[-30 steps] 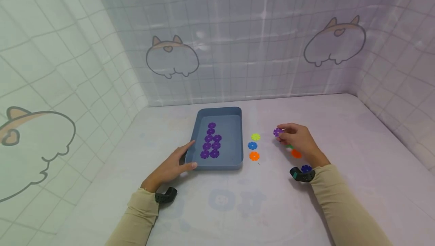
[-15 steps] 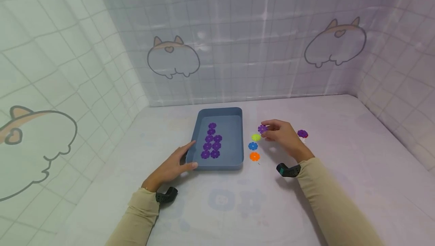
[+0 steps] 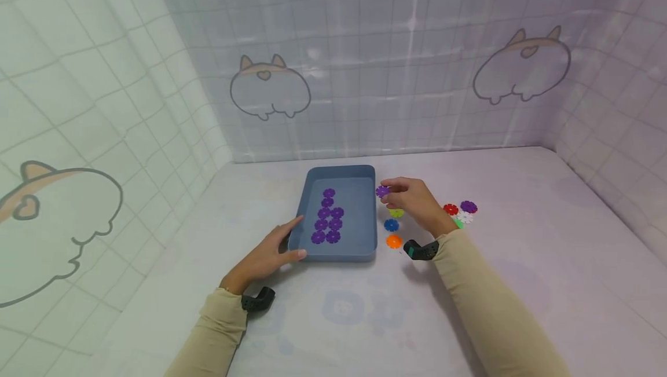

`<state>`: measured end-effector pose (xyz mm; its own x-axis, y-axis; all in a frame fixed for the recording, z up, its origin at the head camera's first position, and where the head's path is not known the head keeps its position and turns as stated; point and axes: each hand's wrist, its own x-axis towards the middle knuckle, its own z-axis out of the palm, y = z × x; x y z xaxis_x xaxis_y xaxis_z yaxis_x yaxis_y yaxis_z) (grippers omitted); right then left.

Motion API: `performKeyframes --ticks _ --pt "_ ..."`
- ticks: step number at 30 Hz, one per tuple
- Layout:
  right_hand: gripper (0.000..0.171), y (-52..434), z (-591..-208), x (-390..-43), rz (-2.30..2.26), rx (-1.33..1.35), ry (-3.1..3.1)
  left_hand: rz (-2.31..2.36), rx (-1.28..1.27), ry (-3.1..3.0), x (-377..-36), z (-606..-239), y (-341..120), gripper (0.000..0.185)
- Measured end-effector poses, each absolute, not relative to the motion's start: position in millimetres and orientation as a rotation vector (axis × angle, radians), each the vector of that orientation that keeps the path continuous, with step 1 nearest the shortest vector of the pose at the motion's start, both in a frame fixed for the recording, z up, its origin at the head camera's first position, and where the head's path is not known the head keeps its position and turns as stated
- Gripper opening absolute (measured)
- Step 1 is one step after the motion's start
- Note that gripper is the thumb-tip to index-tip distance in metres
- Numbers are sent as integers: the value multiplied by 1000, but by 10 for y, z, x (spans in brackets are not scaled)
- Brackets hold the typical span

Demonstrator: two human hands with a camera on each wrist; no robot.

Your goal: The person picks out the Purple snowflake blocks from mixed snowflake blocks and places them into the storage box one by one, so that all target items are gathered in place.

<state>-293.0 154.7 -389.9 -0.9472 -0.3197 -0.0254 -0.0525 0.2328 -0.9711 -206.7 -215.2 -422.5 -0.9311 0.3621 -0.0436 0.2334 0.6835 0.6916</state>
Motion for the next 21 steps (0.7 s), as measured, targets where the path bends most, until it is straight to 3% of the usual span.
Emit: performKeyframes --ticks 21 --pt "45 1088 -3805 -3163 -1734 -492 2215 1091 474 2717 -2039 -4198 -2128 87"
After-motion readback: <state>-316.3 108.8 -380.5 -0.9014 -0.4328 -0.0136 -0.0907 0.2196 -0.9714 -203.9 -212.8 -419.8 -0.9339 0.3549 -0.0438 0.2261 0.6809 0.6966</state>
